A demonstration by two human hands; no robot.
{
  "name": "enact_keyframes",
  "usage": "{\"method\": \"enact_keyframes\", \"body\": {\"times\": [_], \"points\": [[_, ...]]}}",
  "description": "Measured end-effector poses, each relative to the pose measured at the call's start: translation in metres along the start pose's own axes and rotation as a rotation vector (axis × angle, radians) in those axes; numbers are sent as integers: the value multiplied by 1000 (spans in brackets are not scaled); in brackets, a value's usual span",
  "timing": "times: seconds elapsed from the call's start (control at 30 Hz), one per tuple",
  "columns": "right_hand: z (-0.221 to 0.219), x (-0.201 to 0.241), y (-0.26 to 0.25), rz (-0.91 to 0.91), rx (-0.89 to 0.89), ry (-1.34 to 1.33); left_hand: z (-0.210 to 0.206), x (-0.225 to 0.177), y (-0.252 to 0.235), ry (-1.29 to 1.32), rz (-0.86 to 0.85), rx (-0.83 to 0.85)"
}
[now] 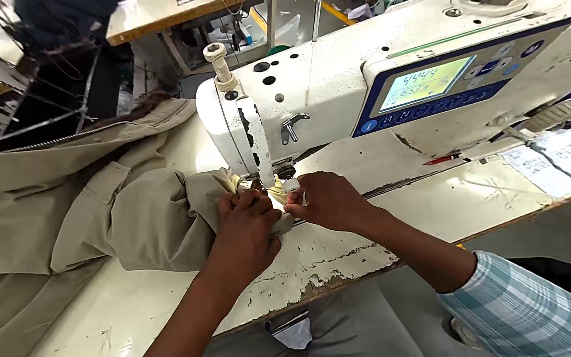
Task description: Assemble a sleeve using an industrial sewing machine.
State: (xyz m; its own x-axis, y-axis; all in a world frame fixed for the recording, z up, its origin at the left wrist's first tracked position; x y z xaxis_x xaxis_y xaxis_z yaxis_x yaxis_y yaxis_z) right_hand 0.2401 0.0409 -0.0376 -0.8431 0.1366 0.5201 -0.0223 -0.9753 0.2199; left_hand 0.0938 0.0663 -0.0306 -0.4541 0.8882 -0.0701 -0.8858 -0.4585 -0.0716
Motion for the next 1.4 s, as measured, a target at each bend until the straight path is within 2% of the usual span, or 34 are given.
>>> {"method": "enact_keyframes", "body": {"times": [0.07, 0.2, 0.27, 0.37, 0.5, 0.6, 0.7, 0.77, 0.93, 1.03, 1.2, 1.27, 1.3, 1.37, 1.4], "points": [[-2, -3, -2, 33, -41, -74, 1, -1, -1, -12, -2, -3], [-11, -13, -3, 47, -37, -456, 0, 1, 1, -12, -15, -48], [-19, -7, 2, 106, -29, -410, 0, 1, 1, 7, -34, -45], [-7, -8, -2, 169, 42, -313, -2, 2, 1, 1, -50, -30], [20, -10, -22, 154, -163, -284, -3, 4, 2, -3, -55, -79], [13, -8, -34, 70, -236, -218, -4, 5, 3, 20, -37, -111], [8, -7, -31, 73, -493, -191, -8, 5, 2, 58, -10, -123], [5, -5, -30, 72, -569, -162, -9, 4, 2, 74, -6, -116], [10, -10, -2, 92, -489, -330, -7, 2, 2, 39, -15, -120], [-2, 1, 17, 28, -297, -173, -7, 2, 4, 48, -18, -121], [-3, -6, 0, -33, -107, -125, -10, 3, 3, 50, -22, -118], [-4, -9, -4, -3, -105, -241, -9, 3, 4, 55, -20, -124], [-5, -12, -5, 10, -101, -381, -9, 3, 5, 55, -22, -125], [-10, -16, -4, -20, -116, -630, -7, 1, 5, 40, -37, -133], [-16, -14, -1, -39, -128, -672, -6, 1, 5, 32, -46, -136]]}}
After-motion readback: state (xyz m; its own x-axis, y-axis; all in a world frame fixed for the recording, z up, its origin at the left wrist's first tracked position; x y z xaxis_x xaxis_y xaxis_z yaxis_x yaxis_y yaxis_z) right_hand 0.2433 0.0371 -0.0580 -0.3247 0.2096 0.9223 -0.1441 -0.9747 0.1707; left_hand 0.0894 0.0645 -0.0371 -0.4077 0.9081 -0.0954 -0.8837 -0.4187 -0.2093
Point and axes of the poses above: each hand's wrist, its own y-axis away from the middle knuckle, its own z-axis out of the back of the hand, x = y × z, the point moved 7 cm from there along -y, towards the middle knuckle, and after that the axes turned 4 degrees about x, right-handed, at the moved point
